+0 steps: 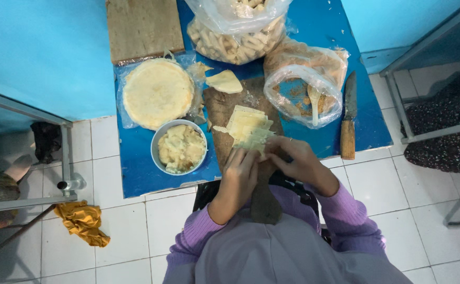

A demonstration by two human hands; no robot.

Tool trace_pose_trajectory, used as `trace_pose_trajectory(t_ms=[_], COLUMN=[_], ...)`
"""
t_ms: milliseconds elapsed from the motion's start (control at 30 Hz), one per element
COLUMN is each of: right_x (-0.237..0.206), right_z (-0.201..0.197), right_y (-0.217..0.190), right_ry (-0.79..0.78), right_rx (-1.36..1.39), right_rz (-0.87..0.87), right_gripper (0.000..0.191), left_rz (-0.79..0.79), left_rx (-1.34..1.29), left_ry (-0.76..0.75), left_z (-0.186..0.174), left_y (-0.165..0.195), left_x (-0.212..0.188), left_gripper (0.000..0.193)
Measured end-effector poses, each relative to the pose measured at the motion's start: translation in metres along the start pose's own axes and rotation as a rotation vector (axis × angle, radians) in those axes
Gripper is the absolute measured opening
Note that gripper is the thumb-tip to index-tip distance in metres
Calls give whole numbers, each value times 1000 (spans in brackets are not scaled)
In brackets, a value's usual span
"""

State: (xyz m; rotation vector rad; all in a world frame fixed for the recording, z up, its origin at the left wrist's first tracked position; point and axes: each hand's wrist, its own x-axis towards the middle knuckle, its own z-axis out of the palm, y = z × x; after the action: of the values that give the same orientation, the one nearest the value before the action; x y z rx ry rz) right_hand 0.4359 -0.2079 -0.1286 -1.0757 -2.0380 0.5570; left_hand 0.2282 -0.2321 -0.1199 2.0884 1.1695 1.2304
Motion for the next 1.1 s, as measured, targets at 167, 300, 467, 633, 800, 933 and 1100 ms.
trace_pose_trajectory(t_ms=[167,300,467,633,800,933,1100], right_x=[6,11,18,23,22,21,22], right_z=[-6,-13,-14,-10,-5,-3,1], right_y=[-10,-12,-7,-2,-1,-4,-5], right_ry=[-44,-74,-101,-61,-12,21,53], right_rx=[-30,-15,35,-34,-205,-156,-248], right_rz=[-112,-174,-124,-178,-219,-276,-330], right_gripper=[34,41,43,47,45,40,37], left_rz=[55,75,71,55,15,18,-3], left_rx=[57,20,11,27,119,97,127], left_ry=[-4,-26,6,-10,28,17,6], left_z=[-2,-8,-8,-11,-6,-6,-8], left_y=[2,3,1,-3,-2,-4,-2], left_x=[1,2,7,11,14,16,11], left_gripper=[20,18,17,19,18,18,17])
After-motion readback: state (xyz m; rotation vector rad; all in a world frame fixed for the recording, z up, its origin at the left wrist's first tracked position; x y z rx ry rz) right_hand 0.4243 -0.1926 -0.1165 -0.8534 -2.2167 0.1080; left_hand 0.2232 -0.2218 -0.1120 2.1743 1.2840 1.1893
